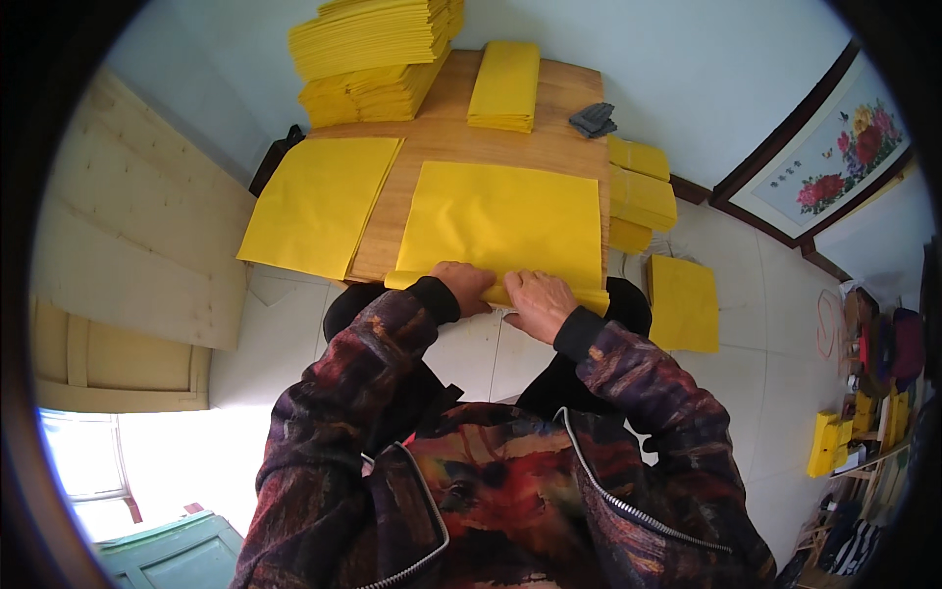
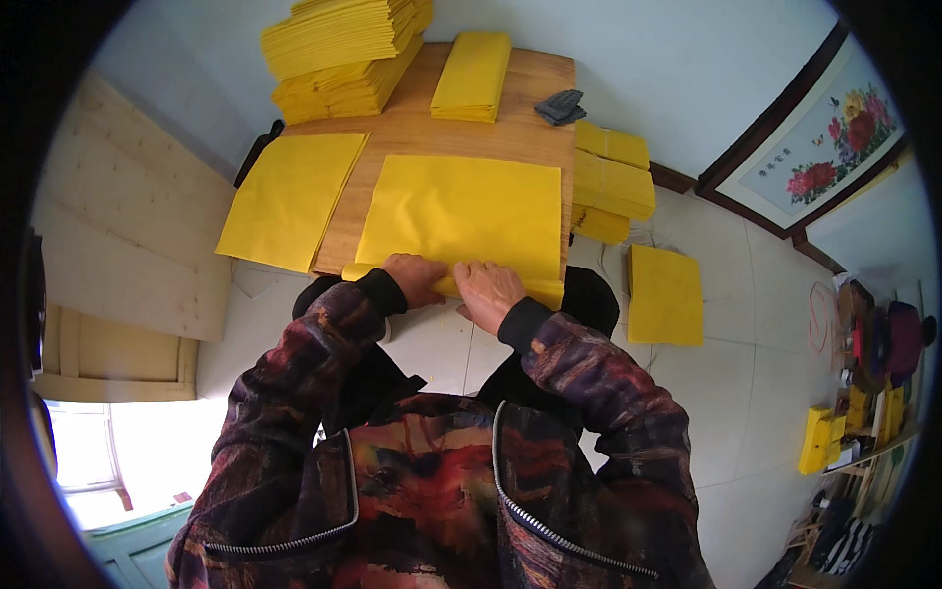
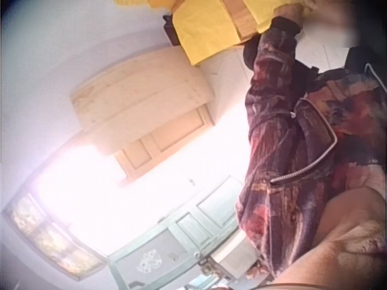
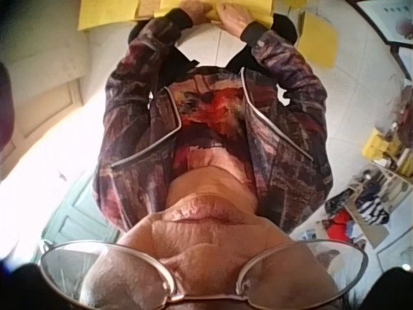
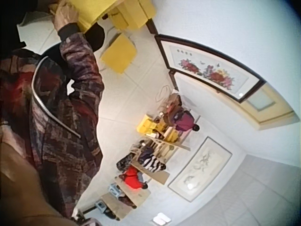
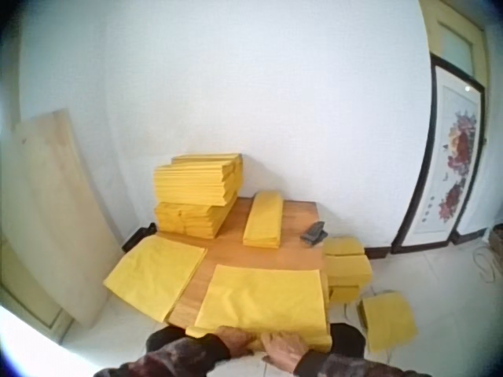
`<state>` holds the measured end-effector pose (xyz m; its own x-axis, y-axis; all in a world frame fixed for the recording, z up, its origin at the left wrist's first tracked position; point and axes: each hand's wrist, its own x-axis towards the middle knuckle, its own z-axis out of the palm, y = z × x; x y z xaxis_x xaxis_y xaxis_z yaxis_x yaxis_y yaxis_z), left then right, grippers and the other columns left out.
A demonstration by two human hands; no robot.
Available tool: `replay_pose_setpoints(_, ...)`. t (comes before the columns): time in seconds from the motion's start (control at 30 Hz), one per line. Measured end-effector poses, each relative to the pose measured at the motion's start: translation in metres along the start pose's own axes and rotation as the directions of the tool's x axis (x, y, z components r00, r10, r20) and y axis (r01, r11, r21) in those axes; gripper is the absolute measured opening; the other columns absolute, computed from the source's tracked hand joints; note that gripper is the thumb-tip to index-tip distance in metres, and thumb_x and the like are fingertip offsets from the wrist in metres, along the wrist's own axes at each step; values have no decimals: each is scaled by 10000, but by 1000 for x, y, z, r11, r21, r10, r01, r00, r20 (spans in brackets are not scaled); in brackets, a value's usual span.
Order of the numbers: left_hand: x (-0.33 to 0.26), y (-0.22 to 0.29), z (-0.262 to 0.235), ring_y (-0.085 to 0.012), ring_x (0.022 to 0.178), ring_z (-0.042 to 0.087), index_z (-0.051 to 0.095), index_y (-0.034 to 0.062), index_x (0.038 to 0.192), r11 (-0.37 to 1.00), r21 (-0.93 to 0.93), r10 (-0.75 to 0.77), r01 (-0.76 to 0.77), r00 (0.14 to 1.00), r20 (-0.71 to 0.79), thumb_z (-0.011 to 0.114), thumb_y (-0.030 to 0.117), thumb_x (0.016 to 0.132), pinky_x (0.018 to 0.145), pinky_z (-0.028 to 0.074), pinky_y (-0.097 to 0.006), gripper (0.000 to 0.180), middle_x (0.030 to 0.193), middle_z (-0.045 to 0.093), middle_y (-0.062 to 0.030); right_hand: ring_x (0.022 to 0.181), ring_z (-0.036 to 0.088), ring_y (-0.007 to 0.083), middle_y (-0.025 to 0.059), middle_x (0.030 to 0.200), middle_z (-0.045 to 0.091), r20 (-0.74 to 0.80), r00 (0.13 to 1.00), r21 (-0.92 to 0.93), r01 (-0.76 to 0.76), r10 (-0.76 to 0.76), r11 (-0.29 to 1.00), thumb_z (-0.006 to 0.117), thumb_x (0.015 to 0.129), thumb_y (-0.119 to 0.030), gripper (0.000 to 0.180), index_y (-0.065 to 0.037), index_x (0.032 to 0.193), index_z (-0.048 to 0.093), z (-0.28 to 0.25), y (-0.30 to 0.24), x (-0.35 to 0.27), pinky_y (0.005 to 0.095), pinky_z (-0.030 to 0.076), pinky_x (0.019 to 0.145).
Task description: The person sits on the floor and folds yellow paper sheets by hand on a wooden table. They fold each sheet in half, smooth the crease, and place it on a growing stack of folded sheets.
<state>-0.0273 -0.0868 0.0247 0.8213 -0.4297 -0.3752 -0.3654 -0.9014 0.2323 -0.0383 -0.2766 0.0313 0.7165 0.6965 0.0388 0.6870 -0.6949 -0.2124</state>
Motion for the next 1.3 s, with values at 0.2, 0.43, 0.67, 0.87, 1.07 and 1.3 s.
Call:
replay_pose_setpoints(0.2,-11,-1,-13,-323,872,642,616,120,942,994,44,99,-99,995,13,743,366,707,772,481,-435,364,863,666,-141,801,647,346,213,802,649,307,950,166,-113,58,980,746,709,-295,392,9,919,617,2,13,17,416,507,718)
replay_pose_setpoints(0.43,-16,10,6,-328,882,641,577,91,913,1000,9,22,-21,982,-187,743,341,711,746,483,-463,362,867,655,-160,792,648,341,214,817,659,549,824,460,-156,-142,874,684,689,-267,420,17,995,638,-20,28,32,400,508,711)
replay_pose_setpoints(0.67,2,-8,-13,-354,898,631,598,109,1126,949,-255,257,-185,922,290,749,368,708,774,489,-438,515,883,665,-163,831,651,371,206,855,666,172,985,110,-10,-10,994,728,679,-185,330,0,938,641,-3,0,5,439,516,706)
replay_pose_setpoints(0.87,-34,25,-15,-346,909,629,562,78,1148,955,262,217,-139,930,-296,784,328,671,766,488,-431,583,878,658,-183,800,639,328,206,899,669,455,865,536,-75,-213,841,715,689,-254,559,-6,1170,575,-2,28,30,376,500,748)
replay_pose_setpoints(1.07,-24,21,-21,-364,949,619,587,32,1145,977,-156,160,-142,981,112,765,294,679,825,485,-405,564,964,655,-228,835,655,353,212,816,657,71,995,11,66,-66,998,657,738,-116,248,2,937,571,-20,-13,-10,457,512,689)
replay_pose_setpoints(1.3,-58,34,-29,-335,943,633,589,64,1021,979,179,119,-99,987,-108,752,273,699,792,474,-446,417,930,665,-162,905,635,373,210,927,658,481,866,435,-105,-132,894,727,715,-248,384,14,966,602,-33,-5,13,453,498,773)
